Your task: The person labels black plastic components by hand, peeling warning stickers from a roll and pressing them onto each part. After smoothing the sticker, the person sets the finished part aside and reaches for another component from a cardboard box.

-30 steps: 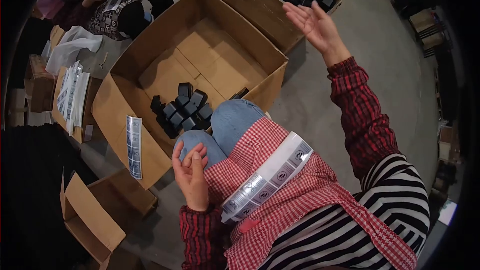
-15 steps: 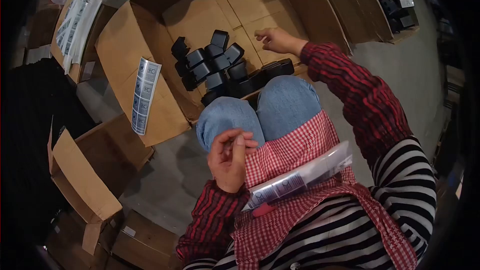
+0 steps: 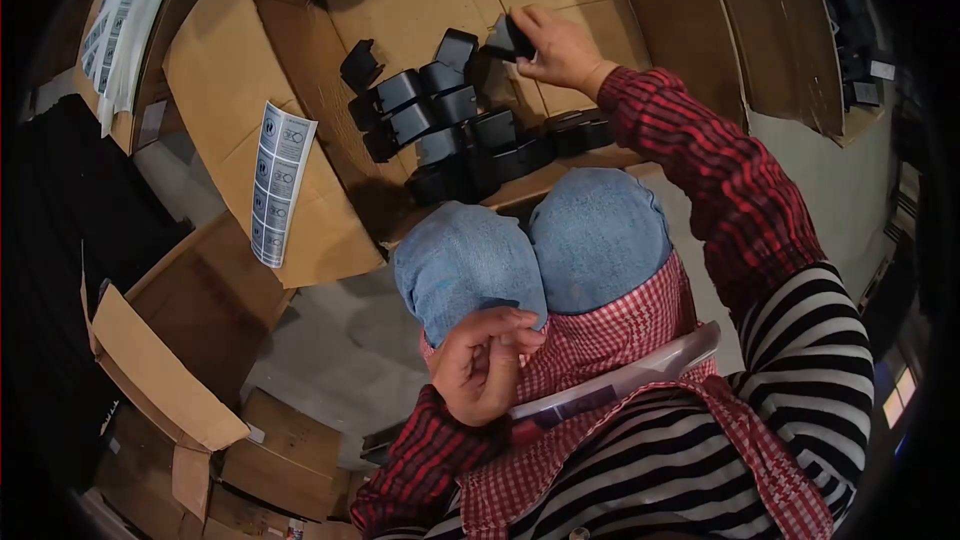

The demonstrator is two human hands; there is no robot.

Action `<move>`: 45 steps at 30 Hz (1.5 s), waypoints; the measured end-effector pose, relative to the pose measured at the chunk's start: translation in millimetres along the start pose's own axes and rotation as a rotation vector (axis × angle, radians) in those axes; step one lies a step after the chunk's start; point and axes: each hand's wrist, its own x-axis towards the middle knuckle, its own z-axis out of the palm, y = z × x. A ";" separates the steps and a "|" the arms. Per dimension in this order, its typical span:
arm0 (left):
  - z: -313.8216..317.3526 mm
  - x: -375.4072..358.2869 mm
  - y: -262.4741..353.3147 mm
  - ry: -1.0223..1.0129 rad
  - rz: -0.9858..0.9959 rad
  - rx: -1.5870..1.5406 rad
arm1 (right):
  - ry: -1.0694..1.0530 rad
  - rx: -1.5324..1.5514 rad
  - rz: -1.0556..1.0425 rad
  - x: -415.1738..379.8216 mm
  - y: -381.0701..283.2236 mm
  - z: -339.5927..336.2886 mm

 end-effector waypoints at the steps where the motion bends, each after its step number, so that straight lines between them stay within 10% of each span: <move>1: 1.9 0.7 -1.2 0.020 0.003 -0.013 | 0.079 -0.028 0.004 -4.8 7.2 -16.3; 3: 3.5 -1.4 -5.5 0.040 0.006 -0.023 | -0.061 -0.103 0.052 -25.1 12.5 -57.8; 5: 7.2 -3.9 -5.9 0.079 0.016 0.013 | -1.006 0.049 0.135 -44.8 2.8 -104.0; 9: 11.8 -5.4 -1.7 0.105 -0.045 0.017 | -0.888 -0.135 0.201 -56.4 19.8 -106.7; 15: -3.0 -14.7 -5.1 0.094 -0.030 -0.168 | -0.208 0.662 0.235 -74.9 -74.6 -192.9; 25: -6.0 -112.0 49.1 0.162 0.227 0.030 | -0.539 0.521 -0.313 -198.7 -225.2 -202.8; 31: 4.2 -144.4 33.7 -0.386 0.311 0.704 | -0.101 0.340 -0.237 -239.2 -218.3 -224.7; 45: 31.7 -163.8 4.6 -0.349 0.461 0.815 | -0.014 0.423 -0.117 -353.0 -235.4 -217.8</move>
